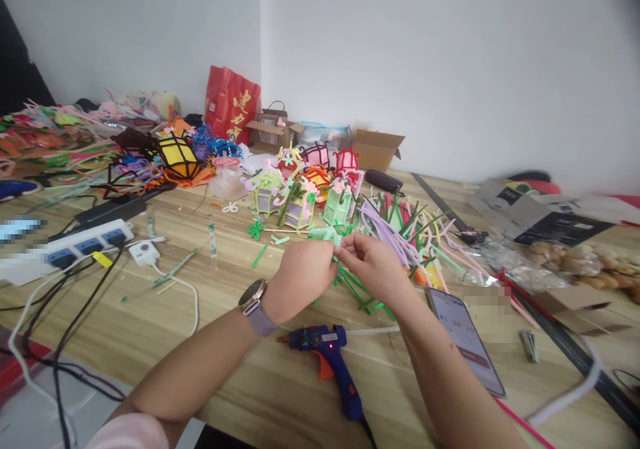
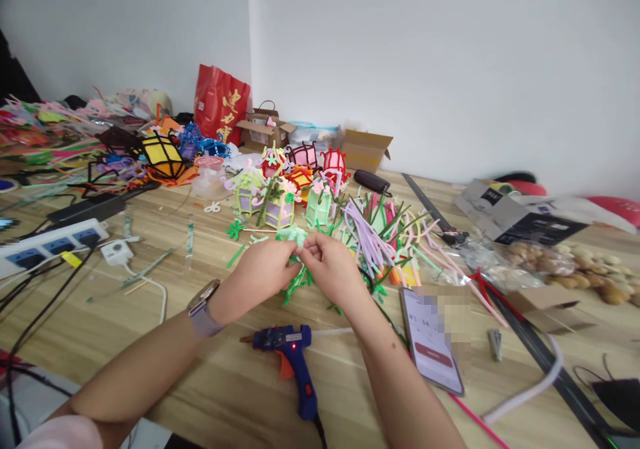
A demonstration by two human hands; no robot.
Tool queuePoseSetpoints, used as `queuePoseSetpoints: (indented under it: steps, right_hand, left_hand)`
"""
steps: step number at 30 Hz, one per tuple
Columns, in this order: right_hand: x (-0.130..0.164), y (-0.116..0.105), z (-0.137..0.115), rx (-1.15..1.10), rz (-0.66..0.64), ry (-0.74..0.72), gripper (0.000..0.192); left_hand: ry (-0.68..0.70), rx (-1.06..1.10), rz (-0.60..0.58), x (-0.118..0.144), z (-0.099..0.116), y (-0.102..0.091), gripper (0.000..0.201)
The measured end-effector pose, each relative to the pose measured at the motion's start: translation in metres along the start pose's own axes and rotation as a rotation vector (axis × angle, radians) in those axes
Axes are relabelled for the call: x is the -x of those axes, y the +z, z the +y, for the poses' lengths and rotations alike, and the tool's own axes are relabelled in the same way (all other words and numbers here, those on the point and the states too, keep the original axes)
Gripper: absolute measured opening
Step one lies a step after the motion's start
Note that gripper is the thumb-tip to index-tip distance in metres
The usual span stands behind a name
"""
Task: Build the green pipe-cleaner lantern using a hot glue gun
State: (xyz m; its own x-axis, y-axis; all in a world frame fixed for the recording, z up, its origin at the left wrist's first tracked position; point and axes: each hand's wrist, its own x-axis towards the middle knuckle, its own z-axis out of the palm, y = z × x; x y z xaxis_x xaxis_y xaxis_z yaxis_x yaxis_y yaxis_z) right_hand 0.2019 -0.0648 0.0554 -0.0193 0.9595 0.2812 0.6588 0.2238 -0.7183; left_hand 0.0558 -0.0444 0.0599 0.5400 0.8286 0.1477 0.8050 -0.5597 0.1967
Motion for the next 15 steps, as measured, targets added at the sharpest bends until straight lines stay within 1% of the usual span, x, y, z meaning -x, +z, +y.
queuePoseSetpoints:
  steps: [6, 15]
  right_hand:
    - [0.0004, 0.0001, -0.0012, 0.026, 0.011, 0.004, 0.014]
    - [0.0006, -0.0003, -0.0021, 0.044, 0.004, -0.013, 0.012]
  left_hand:
    - [-0.004, -0.002, -0.036, 0.0010, 0.0015, -0.0046, 0.026]
    - [0.002, -0.013, -0.008, 0.0011, 0.0011, -0.0033, 0.027]
